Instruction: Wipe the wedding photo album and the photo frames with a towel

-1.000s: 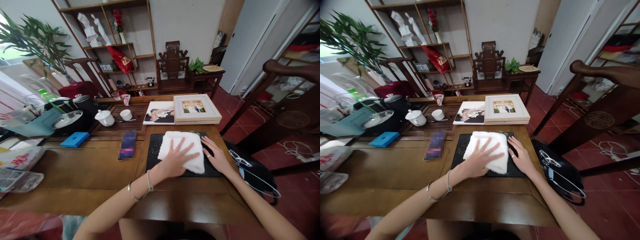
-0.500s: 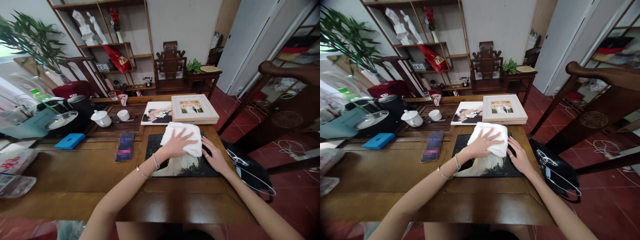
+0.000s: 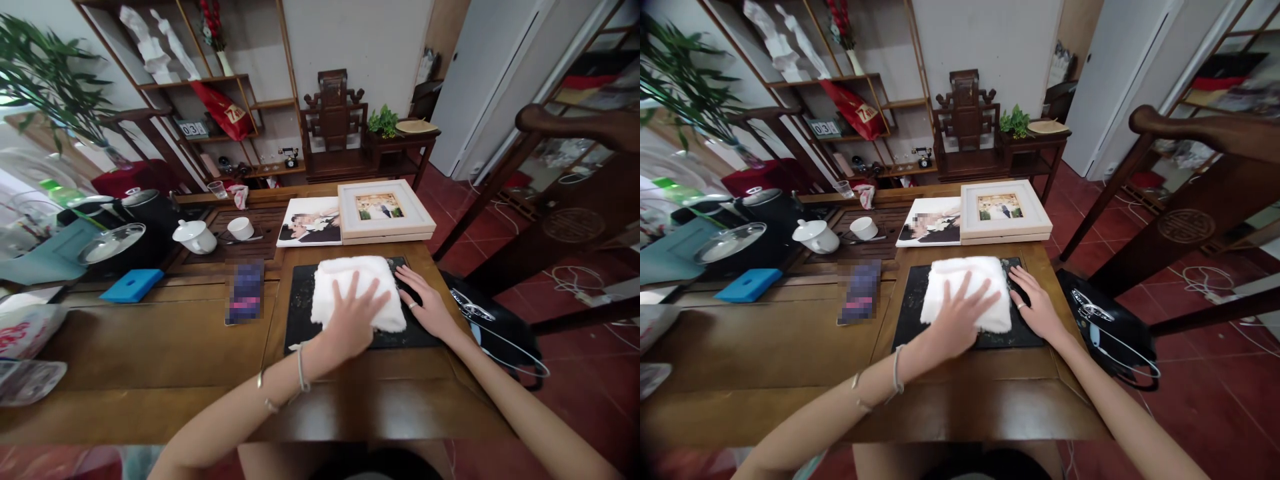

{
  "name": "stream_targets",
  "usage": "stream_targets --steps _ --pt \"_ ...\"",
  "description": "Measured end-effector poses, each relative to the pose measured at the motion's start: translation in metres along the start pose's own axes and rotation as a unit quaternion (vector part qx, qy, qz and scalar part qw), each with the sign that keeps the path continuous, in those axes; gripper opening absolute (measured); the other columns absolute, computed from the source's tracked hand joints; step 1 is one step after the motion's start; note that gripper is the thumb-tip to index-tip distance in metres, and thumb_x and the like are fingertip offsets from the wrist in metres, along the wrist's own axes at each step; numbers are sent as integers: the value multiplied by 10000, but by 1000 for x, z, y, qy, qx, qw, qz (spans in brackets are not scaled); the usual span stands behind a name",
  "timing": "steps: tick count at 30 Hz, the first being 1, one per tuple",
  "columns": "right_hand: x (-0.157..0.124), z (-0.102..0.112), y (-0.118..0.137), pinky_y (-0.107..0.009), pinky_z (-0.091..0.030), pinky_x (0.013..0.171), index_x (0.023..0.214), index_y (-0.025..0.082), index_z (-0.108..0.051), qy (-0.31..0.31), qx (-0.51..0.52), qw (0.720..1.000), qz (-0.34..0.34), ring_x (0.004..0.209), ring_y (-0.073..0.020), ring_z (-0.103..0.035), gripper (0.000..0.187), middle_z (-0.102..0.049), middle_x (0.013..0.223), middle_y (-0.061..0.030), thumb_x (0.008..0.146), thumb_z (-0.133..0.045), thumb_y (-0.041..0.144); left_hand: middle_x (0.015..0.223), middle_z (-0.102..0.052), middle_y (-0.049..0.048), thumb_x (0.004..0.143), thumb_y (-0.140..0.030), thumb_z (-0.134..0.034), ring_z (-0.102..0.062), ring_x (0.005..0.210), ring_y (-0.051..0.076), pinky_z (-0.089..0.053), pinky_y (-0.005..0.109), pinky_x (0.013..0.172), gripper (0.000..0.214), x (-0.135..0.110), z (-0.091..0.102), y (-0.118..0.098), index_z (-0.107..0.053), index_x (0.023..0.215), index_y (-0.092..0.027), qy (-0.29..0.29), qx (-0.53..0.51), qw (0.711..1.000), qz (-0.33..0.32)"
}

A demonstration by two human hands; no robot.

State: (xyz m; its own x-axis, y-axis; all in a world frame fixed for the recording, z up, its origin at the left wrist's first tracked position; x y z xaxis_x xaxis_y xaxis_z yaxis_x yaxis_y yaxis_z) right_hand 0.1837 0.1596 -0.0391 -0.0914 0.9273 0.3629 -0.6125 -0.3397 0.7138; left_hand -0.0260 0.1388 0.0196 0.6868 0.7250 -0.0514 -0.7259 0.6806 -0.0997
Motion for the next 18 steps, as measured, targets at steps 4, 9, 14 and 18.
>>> stream_targets --steps 4,9,14,18 --pt "-1 1 1 -538 -315 1189 1333 275 -599 7 3 1000 -5 1408 -272 -429 421 -547 1452 -73 956 -501 434 1643 -148 66 876 -213 -477 -55 1462 505 -195 804 1067 733 -47 -23 -54 -236 1567 -262 -45 28 998 28" --pt "0 2 1 -536 -323 1184 1340 249 -592 12 -6 1000 1 1411 -265 -424 431 -547 1450 -94 958 -501 428 1627 -200 87 878 -368 -545 -111 1440 537 -250 801 1053 746 -48 -26 -70 -262 1561 -269 -58 34 997 42" --pt "1 1 -1 -551 -330 1176 1324 257 -607 4 -8 1000 4 1401 -272 -440 422 -557 1441 -94 950 -516 428 1625 -181 109 878 -341 -580 -49 1451 508 -262 784 1060 829 -5 -11 -32 -153 1582 -240 -69 61 989 119" --pt "0 0 -2 -547 -328 1178 1321 261 -610 1 0 1000 6 1401 -273 -439 425 -559 1440 -89 945 -519 438 1591 -292 118 908 -232 -528 -178 1432 505 -324 773 1033 717 5 -19 -40 -241 1564 -269 -59 67 983 160"
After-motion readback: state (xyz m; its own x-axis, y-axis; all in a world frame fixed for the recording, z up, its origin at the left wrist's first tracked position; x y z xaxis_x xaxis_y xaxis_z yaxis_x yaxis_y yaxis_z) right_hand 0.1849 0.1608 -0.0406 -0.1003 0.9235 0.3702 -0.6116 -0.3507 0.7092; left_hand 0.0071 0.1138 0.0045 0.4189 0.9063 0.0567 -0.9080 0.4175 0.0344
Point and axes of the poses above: each hand's wrist, its own x-axis towards the middle knuckle, its own z-axis out of the back of the hand, y = z × x, the point moved 2 cm from there along x, towards the middle knuckle
